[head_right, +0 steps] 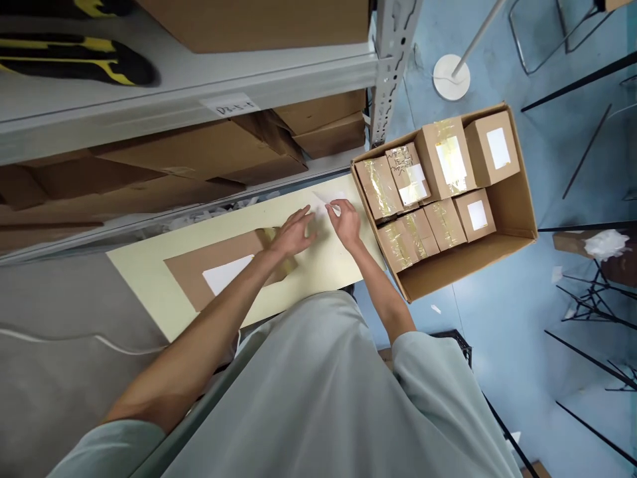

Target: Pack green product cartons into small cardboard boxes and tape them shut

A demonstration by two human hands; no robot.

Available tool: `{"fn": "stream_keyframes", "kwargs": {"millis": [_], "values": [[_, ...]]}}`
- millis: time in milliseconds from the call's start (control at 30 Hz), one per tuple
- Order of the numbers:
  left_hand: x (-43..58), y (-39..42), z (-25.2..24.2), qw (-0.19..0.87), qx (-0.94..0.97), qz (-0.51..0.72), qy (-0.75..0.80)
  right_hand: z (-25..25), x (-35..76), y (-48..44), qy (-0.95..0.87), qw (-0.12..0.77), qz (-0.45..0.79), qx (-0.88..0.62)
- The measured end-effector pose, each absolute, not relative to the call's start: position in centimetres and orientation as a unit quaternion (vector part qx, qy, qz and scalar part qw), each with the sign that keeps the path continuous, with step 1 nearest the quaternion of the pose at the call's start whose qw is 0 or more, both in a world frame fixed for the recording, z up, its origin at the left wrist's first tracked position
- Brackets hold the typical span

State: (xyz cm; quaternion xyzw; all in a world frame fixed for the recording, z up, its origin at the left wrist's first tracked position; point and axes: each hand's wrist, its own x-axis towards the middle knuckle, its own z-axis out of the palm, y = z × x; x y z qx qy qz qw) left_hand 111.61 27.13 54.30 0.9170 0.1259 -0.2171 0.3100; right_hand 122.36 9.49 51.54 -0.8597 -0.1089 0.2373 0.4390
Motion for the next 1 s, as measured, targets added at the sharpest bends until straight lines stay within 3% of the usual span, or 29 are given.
{"fn": "stream_keyframes", "kwargs": {"millis": [233, 400, 1000], "values": [[119.3, 23.7, 53.6, 0.167, 0.927, -0.334, 0.015, 50.7, 126.3, 5.5, -0.079, 0.409, 0.084, -0.905], [121.2, 22.0, 52.3, 0.146, 0.924, -0.354, -0.002, 50.0, 126.6, 5.2, -0.079, 0.35, 0.081, -0.93], [122.1, 20.7, 51.1, 0.121, 0.924, -0.363, 0.029, 48.3, 126.2, 5.1, -0.071, 0.34, 0.088, -0.934]]}}
